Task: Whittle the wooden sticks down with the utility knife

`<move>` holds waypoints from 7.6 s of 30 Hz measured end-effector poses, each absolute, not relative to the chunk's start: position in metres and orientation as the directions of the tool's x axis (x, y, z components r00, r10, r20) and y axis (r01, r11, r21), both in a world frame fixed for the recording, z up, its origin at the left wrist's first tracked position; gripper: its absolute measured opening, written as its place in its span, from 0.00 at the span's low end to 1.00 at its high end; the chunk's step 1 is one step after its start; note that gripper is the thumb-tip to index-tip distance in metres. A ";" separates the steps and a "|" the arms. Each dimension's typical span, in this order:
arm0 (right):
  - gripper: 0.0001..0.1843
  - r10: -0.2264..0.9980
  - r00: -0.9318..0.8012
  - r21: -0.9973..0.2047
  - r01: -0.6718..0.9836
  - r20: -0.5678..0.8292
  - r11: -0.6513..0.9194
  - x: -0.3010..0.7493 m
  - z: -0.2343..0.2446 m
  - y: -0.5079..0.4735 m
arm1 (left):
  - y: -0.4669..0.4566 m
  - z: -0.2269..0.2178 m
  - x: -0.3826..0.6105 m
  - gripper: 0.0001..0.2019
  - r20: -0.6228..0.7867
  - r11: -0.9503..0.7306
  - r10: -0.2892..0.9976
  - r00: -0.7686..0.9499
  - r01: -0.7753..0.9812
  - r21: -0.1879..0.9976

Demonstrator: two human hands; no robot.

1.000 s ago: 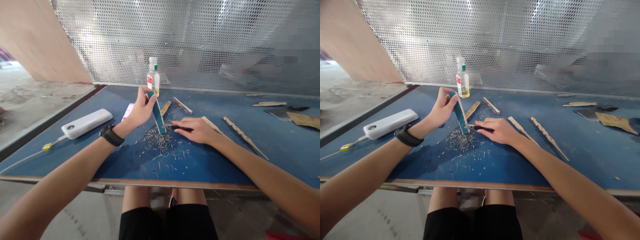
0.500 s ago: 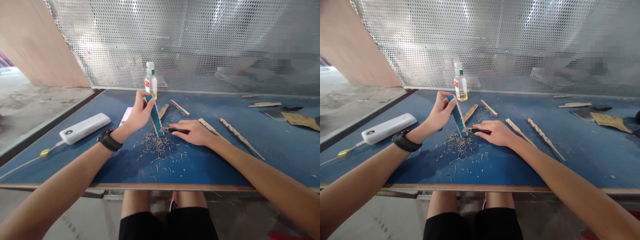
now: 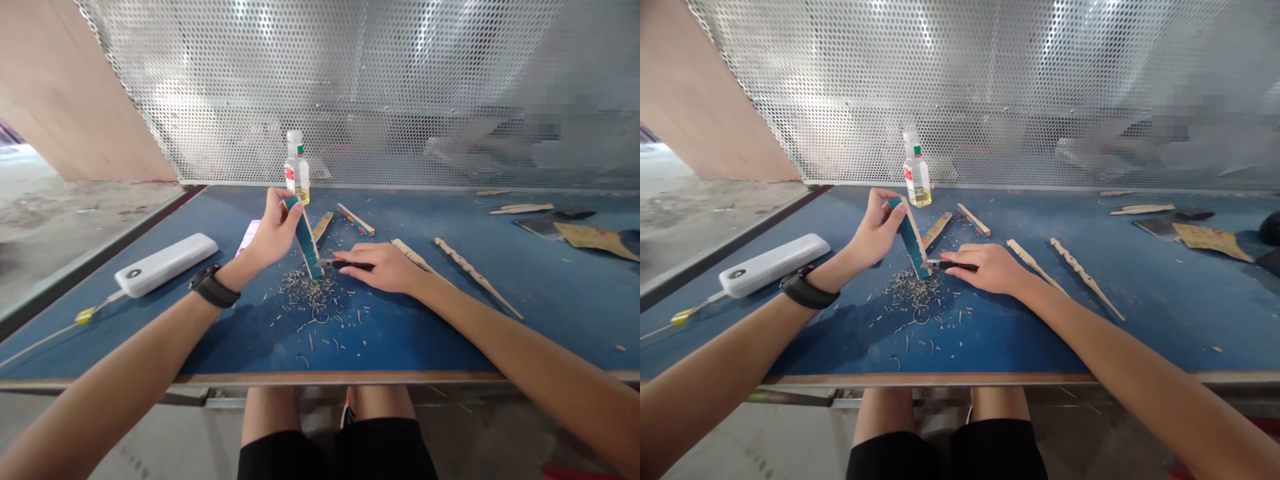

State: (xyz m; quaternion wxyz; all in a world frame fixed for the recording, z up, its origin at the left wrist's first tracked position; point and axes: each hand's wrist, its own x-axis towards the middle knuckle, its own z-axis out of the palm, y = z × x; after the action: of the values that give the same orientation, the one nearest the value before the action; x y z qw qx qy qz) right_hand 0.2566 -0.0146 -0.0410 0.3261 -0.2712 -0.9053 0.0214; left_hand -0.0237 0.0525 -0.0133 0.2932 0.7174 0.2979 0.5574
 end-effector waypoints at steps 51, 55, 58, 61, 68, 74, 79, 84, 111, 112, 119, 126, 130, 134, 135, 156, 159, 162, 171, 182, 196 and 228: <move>0.18 0.667 -0.488 -0.382 0.562 0.563 0.733 0.243 -0.018 -0.027 | 0.017 0.015 -0.010 0.10 0.307 -0.303 0.927 0.214 -0.053 0.951; 0.17 0.619 -0.505 -0.277 0.595 0.602 0.755 0.240 -0.019 -0.026 | 0.017 0.013 -0.011 0.10 0.352 -0.346 0.899 0.261 -0.070 0.936; 0.15 0.538 -0.535 -0.121 0.627 0.652 0.770 0.240 -0.020 -0.024 | 0.017 0.013 -0.012 0.09 0.352 -0.335 0.877 0.328 -0.108 0.936; 0.15 0.487 -0.565 -0.056 0.614 0.666 0.788 0.238 -0.025 -0.024 | 0.020 0.012 -0.014 0.09 0.378 -0.345 0.847 0.374 -0.153 0.926; 0.17 0.391 -0.773 0.005 0.454 0.500 0.891 0.235 -0.041 -0.030 | 0.020 0.014 -0.014 0.10 0.399 -0.357 0.806 0.437 -0.179 0.917; 0.16 0.446 -0.627 -0.039 0.552 0.639 0.833 0.237 -0.025 -0.027 | 0.017 0.016 -0.012 0.09 0.424 -0.416 0.815 0.395 -0.110 0.903; 0.19 0.462 -0.607 0.006 0.609 0.647 0.793 0.243 -0.020 -0.027 | 0.020 0.016 -0.012 0.12 0.511 -0.525 0.796 0.325 -0.052 0.850; 0.18 0.330 -0.758 0.141 0.481 0.562 0.865 0.242 -0.036 -0.031 | 0.020 0.015 -0.009 0.13 0.568 -0.593 0.755 0.328 -0.031 0.805; 0.18 0.356 -0.759 0.156 0.509 0.546 0.846 0.249 -0.029 -0.034 | 0.011 0.015 -0.004 0.09 0.661 -0.698 0.712 0.235 0.133 0.704; 0.18 0.337 -0.776 0.166 0.486 0.533 0.858 0.249 -0.032 -0.035 | 0.010 0.015 -0.004 0.09 0.656 -0.695 0.714 0.244 0.135 0.706; 0.17 0.318 -0.700 0.225 0.566 0.639 0.793 0.245 -0.018 -0.032 | 0.008 0.017 -0.003 0.07 0.659 -0.698 0.710 0.248 0.126 0.705; 0.17 0.329 -0.699 0.174 0.544 0.635 0.821 0.251 -0.024 -0.031 | 0.007 0.017 -0.002 0.06 0.666 -0.702 0.710 0.229 0.150 0.697; 0.16 0.303 -0.749 0.151 0.471 0.589 0.869 0.250 -0.034 -0.032 | 0.013 0.012 -0.004 0.07 0.683 -0.718 0.693 0.229 0.142 0.681; 0.16 0.332 -0.660 0.085 0.515 0.674 0.853 0.248 -0.028 -0.027 | 0.018 0.008 -0.007 0.08 0.681 -0.716 0.696 0.229 0.142 0.684; 0.17 0.340 -0.626 0.071 0.537 0.702 0.841 0.248 -0.025 -0.025 | 0.019 0.008 -0.007 0.08 0.679 -0.715 0.697 0.231 0.148 0.683; 0.18 0.363 -0.614 -0.030 0.484 0.701 0.875 0.242 -0.026 -0.021 | 0.025 0.019 -0.019 0.14 0.578 -0.650 0.723 0.378 0.091 0.754; 0.18 0.378 -0.677 -0.044 0.455 0.631 0.889 0.243 -0.033 -0.026 | 0.026 0.018 -0.020 0.15 0.560 -0.628 0.725 0.402 0.050 0.777; 0.16 0.364 -0.740 -0.009 0.436 0.566 0.900 0.243 -0.038 -0.030 | 0.027 0.018 -0.021 0.13 0.543 -0.601 0.723 0.427 0.003 0.799; 0.19 0.387 -0.600 -0.033 0.515 0.700 0.857 0.240 -0.029 -0.019 | 0.026 0.018 -0.022 0.11 0.523 -0.579 0.742 0.420 0.009 0.815; 0.17 0.354 -0.674 0.094 0.532 0.648 0.842 0.239 -0.028 -0.027 | 0.022 0.020 -0.019 0.13 0.537 -0.588 0.726 0.429 -0.018 0.809; 0.17 0.359 -0.760 0.024 0.440 0.543 0.897 0.237 -0.036 -0.029 | 0.016 0.023 -0.017 0.13 0.511 -0.553 0.729 0.456 -0.048 0.832; 0.16 0.423 -0.735 -0.118 0.430 0.529 0.895 0.238 -0.041 -0.029 | 0.018 0.021 -0.019 0.14 0.481 -0.522 0.749 0.455 -0.041 0.852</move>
State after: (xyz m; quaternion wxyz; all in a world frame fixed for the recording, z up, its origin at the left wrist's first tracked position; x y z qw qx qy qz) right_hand 0.2380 -0.0294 -0.0406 0.2827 -0.2289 -0.9315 -0.0059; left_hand -0.0188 0.0178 0.0211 0.4261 0.7390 0.2398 0.4635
